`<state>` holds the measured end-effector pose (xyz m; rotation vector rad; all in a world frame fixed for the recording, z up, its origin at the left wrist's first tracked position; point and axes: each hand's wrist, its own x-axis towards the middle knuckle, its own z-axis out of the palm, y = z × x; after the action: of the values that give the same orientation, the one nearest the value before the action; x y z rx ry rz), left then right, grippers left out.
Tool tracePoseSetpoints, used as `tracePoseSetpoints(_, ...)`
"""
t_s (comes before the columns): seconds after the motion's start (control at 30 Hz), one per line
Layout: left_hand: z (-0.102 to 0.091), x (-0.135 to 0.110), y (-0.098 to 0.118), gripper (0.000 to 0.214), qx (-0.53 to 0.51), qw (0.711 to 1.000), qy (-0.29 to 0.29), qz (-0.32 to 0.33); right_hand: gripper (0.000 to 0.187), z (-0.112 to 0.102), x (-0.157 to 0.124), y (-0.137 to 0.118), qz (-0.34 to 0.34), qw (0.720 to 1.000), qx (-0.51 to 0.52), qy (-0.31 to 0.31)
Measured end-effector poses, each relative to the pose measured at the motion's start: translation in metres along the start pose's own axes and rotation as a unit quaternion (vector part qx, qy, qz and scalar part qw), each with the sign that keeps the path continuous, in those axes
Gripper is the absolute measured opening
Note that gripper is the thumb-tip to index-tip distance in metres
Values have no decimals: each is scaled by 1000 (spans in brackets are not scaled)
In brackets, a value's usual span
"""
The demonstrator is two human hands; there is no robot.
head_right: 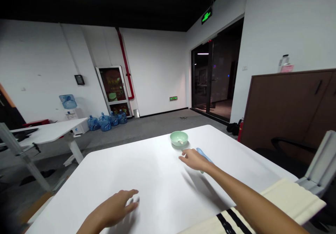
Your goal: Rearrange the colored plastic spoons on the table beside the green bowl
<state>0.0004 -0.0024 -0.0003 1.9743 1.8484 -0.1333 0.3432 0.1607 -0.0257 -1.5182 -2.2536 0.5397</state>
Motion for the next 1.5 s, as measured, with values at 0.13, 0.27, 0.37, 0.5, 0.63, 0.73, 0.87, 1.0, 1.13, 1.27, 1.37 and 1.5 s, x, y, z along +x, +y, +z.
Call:
tracePoseSetpoints(0.13, -2, -3, 3, 57, 1, 1000, 1, -4, 44, -13, 10, -12, 7, 999, -2, 38)
tracePoseSetpoints(0.27, -3, -4, 4, 57, -3, 1000, 0, -2, 46, -21, 26, -12, 13, 997, -14, 69)
tracePoseSetpoints(0.37, -2, -3, 1, 58, -9, 1000, -1, -7, 46, -22, 43, -8, 37, 994, -42, 95)
tracePoseSetpoints(0.5, 1, -1, -2, 57, -11, 1000, -3, -7, 44, -18, 70, -2, 60, 989, -69, 114)
tracePoseSetpoints(0.63, 1, 0, -3, 58, -12, 1000, -2, -10, 41, -12, 93, 2, 84, 986, -84, 120)
tracePoseSetpoints(0.73, 0, 0, -3, 56, -9, 1000, -4, -11, 40, -4, 103, 6, 96, 985, -81, 115)
tracePoseSetpoints(0.87, 0, 1, -4, 54, -5, 1000, -4, -10, 40, 4, 108, 13, 93, 987, -74, 107)
tracePoseSetpoints(1.0, 0, 3, -1, 55, -11, 1000, -6, -10, 40, 4, 112, 18, 94, 986, -86, 108)
tracePoseSetpoints(1.13, -3, 0, 2, 54, -8, 1000, -8, -11, 38, -2, 119, 18, 106, 983, -105, 105)
tracePoseSetpoints(1.27, -4, -1, 2, 54, -6, 1000, -13, -18, 36, -6, 127, 17, 132, 980, -129, 77)
tracePoseSetpoints(1.37, -3, 0, 0, 54, -6, 1000, -10, -18, 35, -6, 131, 18, 148, 977, -149, 50)
tracePoseSetpoints(1.5, -1, 3, -2, 54, -12, 1000, -7, -15, 39, -2, 135, 21, 164, 973, -157, 38)
